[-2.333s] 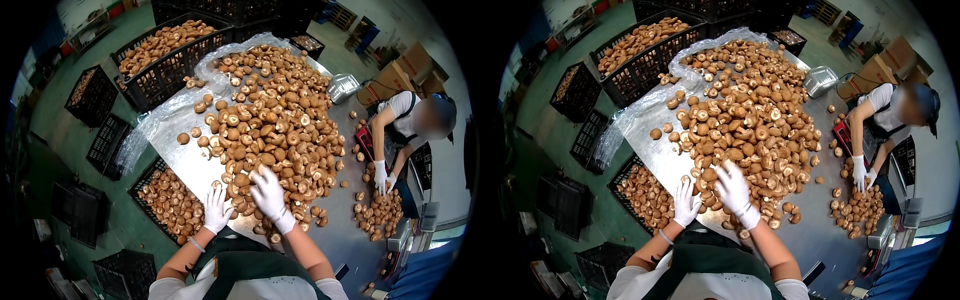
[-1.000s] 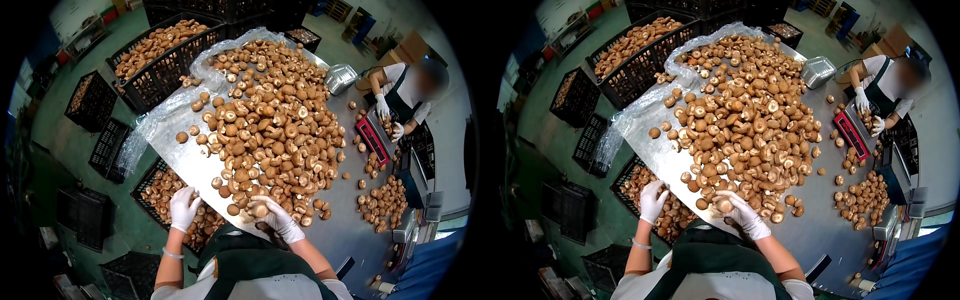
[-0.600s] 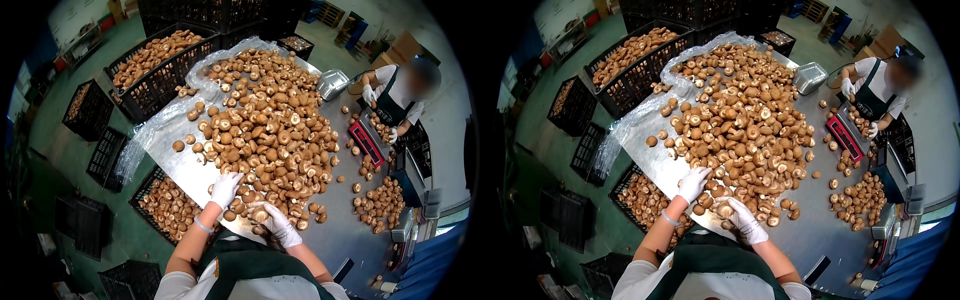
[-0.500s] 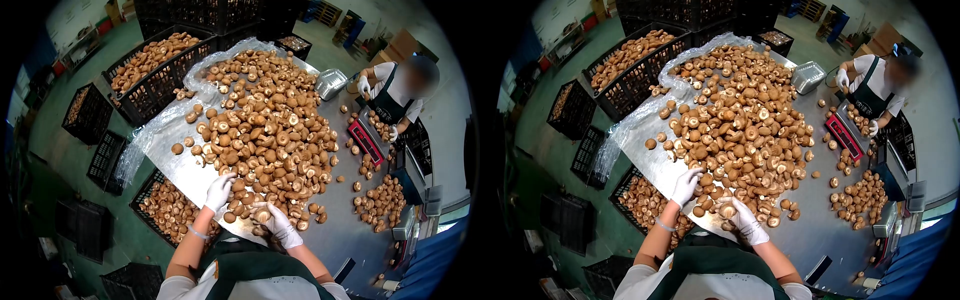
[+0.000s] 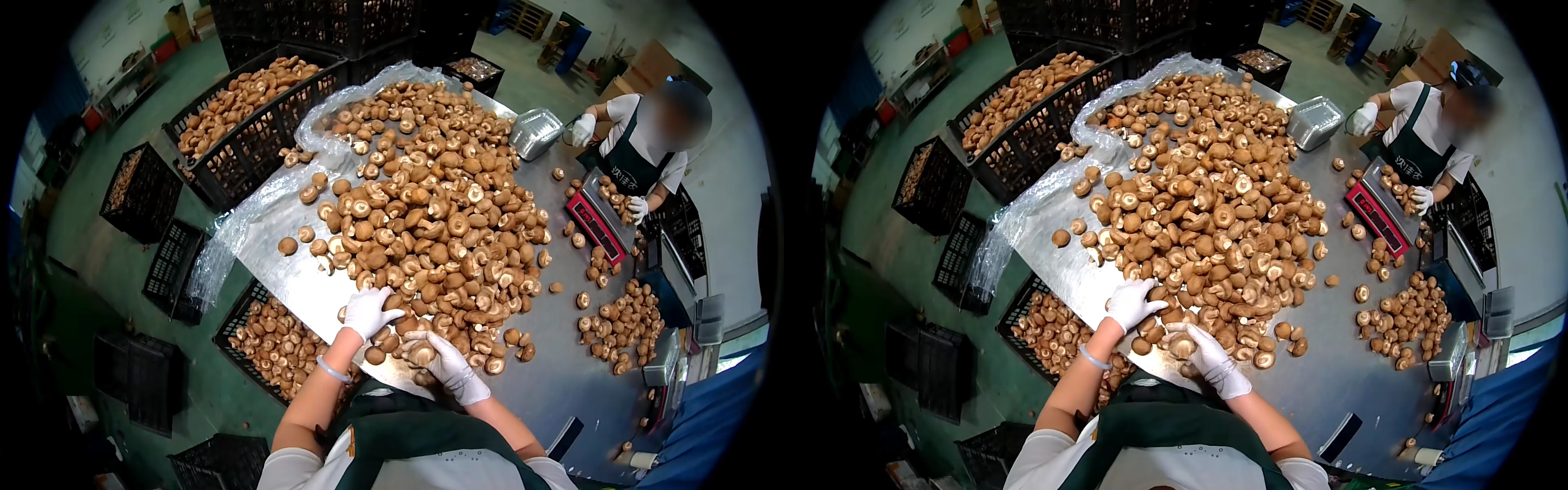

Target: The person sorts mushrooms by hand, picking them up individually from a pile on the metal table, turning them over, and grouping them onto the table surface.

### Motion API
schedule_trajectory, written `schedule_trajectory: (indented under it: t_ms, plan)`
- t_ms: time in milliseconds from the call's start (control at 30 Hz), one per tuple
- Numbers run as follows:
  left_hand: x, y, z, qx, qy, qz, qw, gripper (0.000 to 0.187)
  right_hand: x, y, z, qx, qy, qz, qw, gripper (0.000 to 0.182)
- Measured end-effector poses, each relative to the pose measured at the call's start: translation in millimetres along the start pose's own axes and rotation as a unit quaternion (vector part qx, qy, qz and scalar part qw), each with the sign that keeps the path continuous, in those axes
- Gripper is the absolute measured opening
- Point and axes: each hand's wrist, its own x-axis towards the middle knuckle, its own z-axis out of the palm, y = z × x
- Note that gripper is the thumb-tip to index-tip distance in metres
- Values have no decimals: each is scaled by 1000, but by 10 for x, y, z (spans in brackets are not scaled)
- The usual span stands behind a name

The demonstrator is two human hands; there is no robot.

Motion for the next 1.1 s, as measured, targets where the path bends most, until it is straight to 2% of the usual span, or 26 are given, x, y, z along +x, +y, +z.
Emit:
schedule_trajectory:
  t_ms: [100, 167, 200, 233, 267, 300, 367, 400, 467, 500, 567, 633, 767, 833, 933, 967, 1000, 1033, 1100]
  plan:
    - [-17, -36, 54, 80, -26, -27, 996, 46, -31, -12, -16, 69, -16, -2, 998, 40]
    - [-24, -19, 47, 65, -21, -39, 997, 40, -30, -38, 32, 53, 4, -3, 999, 44]
    - [-49, -14, 42, -58, 8, -86, 995, 38, -9, -39, 39, 41, 9, -17, 999, 47]
    - [-71, -5, 40, -180, 36, -132, 974, 36, 0, -52, 38, 29, 14, -30, 999, 50]
    - [-120, -4, 31, -358, 49, -161, 918, 31, -12, -73, 30, 30, 34, -14, 999, 55]
    - [-156, 43, -109, -517, -4, -212, 829, 30, -6, -87, 25, 31, 35, -15, 999, 55]
    - [-245, 8, -104, -613, 26, -173, 771, 28, 10, -83, 22, 26, 19, -36, 999, 58]
    - [-293, -7, -114, -612, 29, -176, 771, 28, 27, -100, 64, 26, 17, -33, 999, 58]
    - [-361, -11, -129, -659, -14, -220, 719, 28, 57, -139, 155, -12, 13, -33, 999, 50]
    - [-393, 30, -158, -660, -13, -220, 718, 28, 65, -164, 209, -32, 12, -34, 999, 47]
    - [-465, 121, -233, -718, 14, -192, 669, 30, 67, -182, 265, -32, 9, -27, 999, 43]
    - [-580, 68, -400, -754, 23, -182, 631, 39, 41, -198, 255, -31, -17, 28, 999, 41]
    - [-942, -12, -860, -748, 60, -197, 631, 35, -55, -110, 111, -81, -39, -18, 996, 40]
    - [-1105, -138, -810, -687, 77, -202, 694, 36, -116, -163, 133, -83, -37, 2, 996, 41]
    - [-1202, -48, -835, -683, 85, -213, 694, 33, -192, -234, 286, -108, -35, 72, 991, 40]
    - [-1207, -3, -851, -687, 92, -214, 689, 32, -170, -205, 288, -170, -80, 58, 980, 38]
    - [-1232, -22, -846, -655, 104, -231, 712, 30, -164, -148, 300, -197, -115, 42, 973, 38]
    - [-1281, -94, -826, -655, 104, -230, 712, 30, -167, -97, 329, -223, -150, 26, 963, 38]
    - [-1385, -328, -757, -475, 150, -264, 826, 31, -191, -71, 359, -240, -164, 41, 956, 37]
